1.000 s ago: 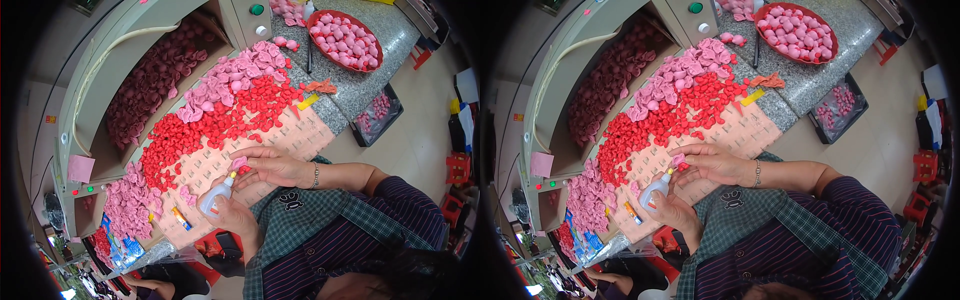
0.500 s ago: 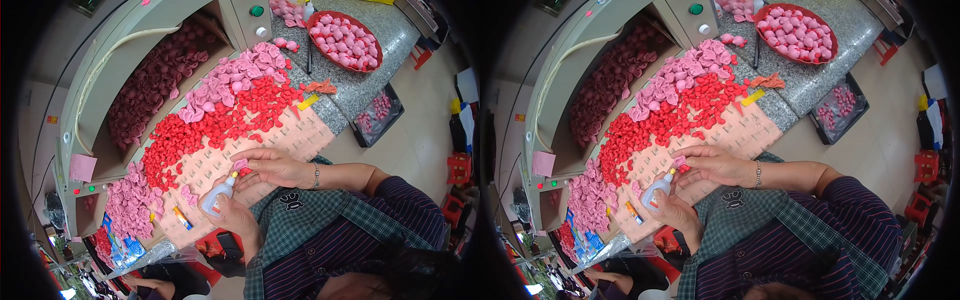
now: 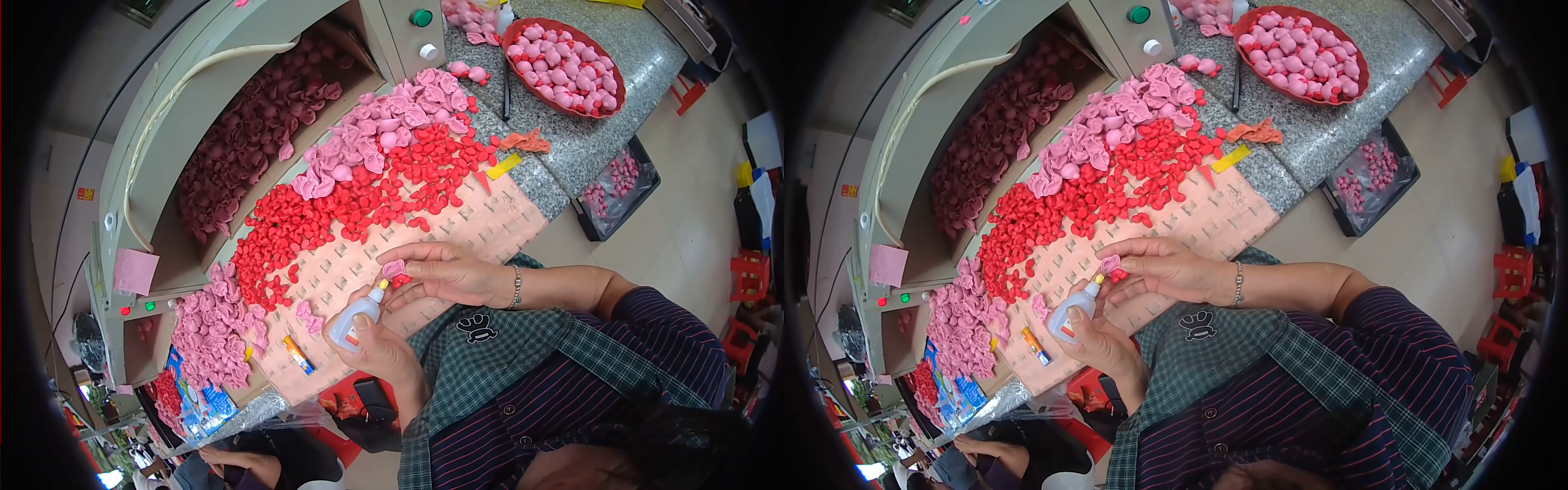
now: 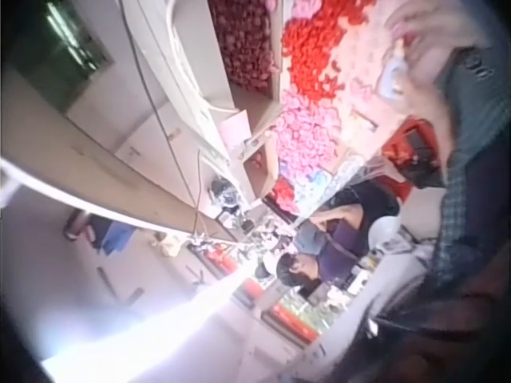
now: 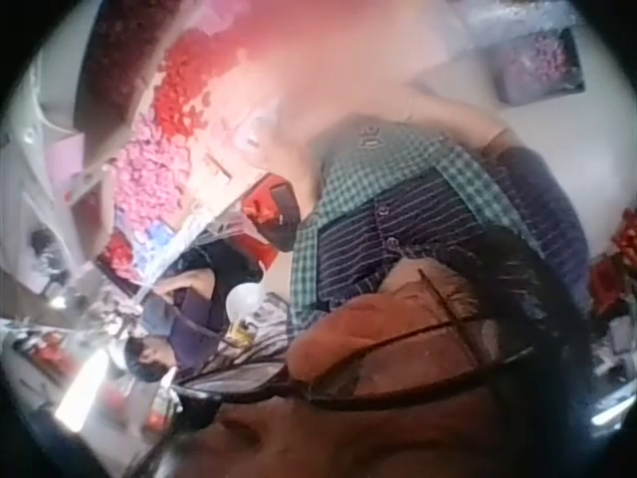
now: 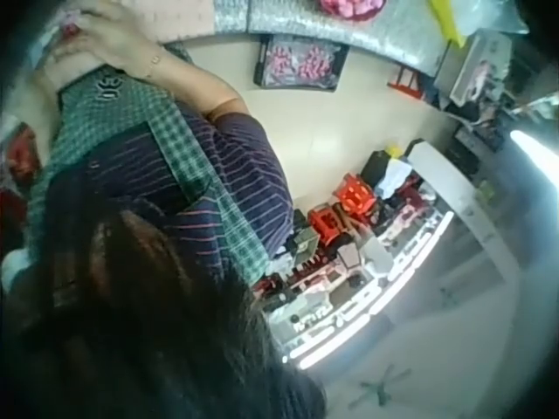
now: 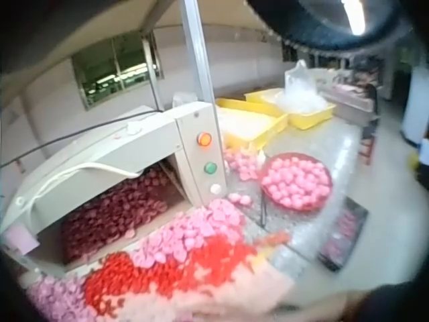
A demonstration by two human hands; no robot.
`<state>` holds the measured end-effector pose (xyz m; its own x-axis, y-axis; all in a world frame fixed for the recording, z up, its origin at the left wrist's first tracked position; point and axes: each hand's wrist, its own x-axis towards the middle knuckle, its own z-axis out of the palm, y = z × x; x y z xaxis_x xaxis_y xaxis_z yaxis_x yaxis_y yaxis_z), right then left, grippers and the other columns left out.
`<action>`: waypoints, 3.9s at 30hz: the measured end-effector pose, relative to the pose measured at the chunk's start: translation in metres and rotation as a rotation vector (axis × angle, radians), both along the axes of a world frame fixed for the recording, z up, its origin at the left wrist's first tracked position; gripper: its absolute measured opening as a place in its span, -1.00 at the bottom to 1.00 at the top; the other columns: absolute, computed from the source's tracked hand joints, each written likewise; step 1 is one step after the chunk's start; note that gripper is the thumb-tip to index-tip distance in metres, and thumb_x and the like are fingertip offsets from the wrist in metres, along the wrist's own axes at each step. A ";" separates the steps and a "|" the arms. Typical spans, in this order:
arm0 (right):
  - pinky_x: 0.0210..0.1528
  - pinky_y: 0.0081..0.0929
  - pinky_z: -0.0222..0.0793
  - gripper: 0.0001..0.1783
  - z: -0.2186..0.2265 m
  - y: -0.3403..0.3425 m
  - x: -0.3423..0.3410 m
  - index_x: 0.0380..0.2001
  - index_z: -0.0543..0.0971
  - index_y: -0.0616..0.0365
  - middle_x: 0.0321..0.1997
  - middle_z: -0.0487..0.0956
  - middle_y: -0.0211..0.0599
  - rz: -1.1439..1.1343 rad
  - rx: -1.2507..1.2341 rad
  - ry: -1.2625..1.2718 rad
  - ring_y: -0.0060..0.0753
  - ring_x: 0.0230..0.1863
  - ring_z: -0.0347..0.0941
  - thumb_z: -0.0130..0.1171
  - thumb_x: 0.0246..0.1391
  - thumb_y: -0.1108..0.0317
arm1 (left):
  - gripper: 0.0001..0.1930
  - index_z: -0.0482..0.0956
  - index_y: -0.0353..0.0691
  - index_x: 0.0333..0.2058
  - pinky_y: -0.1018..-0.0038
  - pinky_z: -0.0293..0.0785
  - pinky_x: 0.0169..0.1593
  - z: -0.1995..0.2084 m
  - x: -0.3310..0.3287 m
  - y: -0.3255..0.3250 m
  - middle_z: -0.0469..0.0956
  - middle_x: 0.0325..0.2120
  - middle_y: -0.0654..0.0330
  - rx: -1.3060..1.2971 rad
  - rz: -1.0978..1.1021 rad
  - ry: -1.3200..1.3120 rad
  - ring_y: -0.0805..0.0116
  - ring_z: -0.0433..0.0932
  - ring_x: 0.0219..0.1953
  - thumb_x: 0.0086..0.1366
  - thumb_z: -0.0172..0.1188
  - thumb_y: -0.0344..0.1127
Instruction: Assemble small plastic toy components using glue at a factory workbench.
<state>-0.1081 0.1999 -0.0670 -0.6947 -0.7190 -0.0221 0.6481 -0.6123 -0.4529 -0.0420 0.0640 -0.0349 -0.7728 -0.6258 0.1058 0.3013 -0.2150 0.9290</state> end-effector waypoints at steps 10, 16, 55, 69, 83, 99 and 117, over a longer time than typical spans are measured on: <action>0.20 -0.12 0.44 -0.52 0.000 -0.002 0.002 0.27 0.32 0.25 0.13 0.50 -0.12 0.010 0.001 -0.009 -0.18 0.15 0.49 -0.02 0.36 0.30 | -0.63 0.25 -0.40 -0.13 0.21 0.63 -0.11 0.000 0.002 -0.002 0.51 -0.21 -0.27 -0.006 0.014 -0.019 -0.02 0.61 -0.24 0.31 0.20 -0.27; 0.20 -0.12 0.44 -0.52 0.003 -0.002 0.003 0.26 0.32 0.26 0.14 0.50 -0.12 0.013 0.018 0.007 -0.16 0.15 0.48 -0.01 0.36 0.30 | -0.62 0.22 -0.43 -0.11 0.17 0.67 -0.20 0.004 0.002 -0.001 0.52 -0.24 -0.27 -0.018 0.015 -0.004 -0.04 0.62 -0.27 0.33 0.18 -0.28; 0.08 -0.32 0.43 -0.52 0.001 0.002 0.004 0.21 0.39 0.35 0.02 0.56 -0.12 0.018 0.077 -0.018 -0.31 -0.04 0.53 0.05 0.32 0.29 | -0.66 0.28 -0.41 -0.15 0.34 0.63 -0.25 0.013 0.004 0.000 0.55 -0.31 -0.20 -0.145 0.074 -0.061 0.12 0.62 -0.33 0.30 0.17 -0.27; 0.05 -0.36 0.44 -0.54 0.007 0.021 0.002 0.20 0.40 0.31 0.06 0.56 -0.15 -0.043 0.119 -0.031 -0.33 -0.06 0.54 0.03 0.32 0.30 | -0.43 0.41 -0.38 0.01 0.39 0.42 -0.01 -0.014 0.005 -0.017 0.53 -0.15 0.07 0.522 -0.163 0.025 0.30 0.49 -0.16 0.25 0.33 -0.02; 0.02 -0.34 0.42 -0.52 0.014 0.051 0.002 0.24 0.38 0.24 0.06 0.55 -0.17 -0.205 0.114 0.027 -0.32 -0.04 0.52 0.05 0.32 0.26 | -0.55 0.31 -0.34 0.04 0.29 0.54 0.07 -0.011 -0.013 0.003 0.50 -0.02 -0.09 -0.133 -0.087 -0.183 0.19 0.56 -0.06 0.19 0.22 -0.64; 0.02 -0.37 0.43 -0.51 0.003 0.039 -0.001 0.25 0.34 0.30 0.06 0.56 -0.07 -0.122 0.095 -0.026 -0.33 -0.02 0.53 0.01 0.34 0.30 | -0.50 0.36 -0.41 0.10 0.22 0.30 0.21 -0.004 0.022 -0.025 0.43 0.01 -0.08 -0.873 0.094 -0.333 0.10 0.39 0.11 0.18 0.26 -0.53; 0.06 -0.38 0.39 -0.50 0.012 0.016 -0.012 0.25 0.33 0.21 0.03 0.53 -0.09 -0.154 0.122 0.011 -0.31 -0.06 0.49 0.02 0.33 0.24 | -0.76 0.50 -0.41 -0.09 0.20 0.44 -0.12 -0.022 0.055 -0.152 0.53 -0.27 -0.10 -1.430 0.464 -0.644 -0.05 0.51 -0.23 0.33 0.12 -0.40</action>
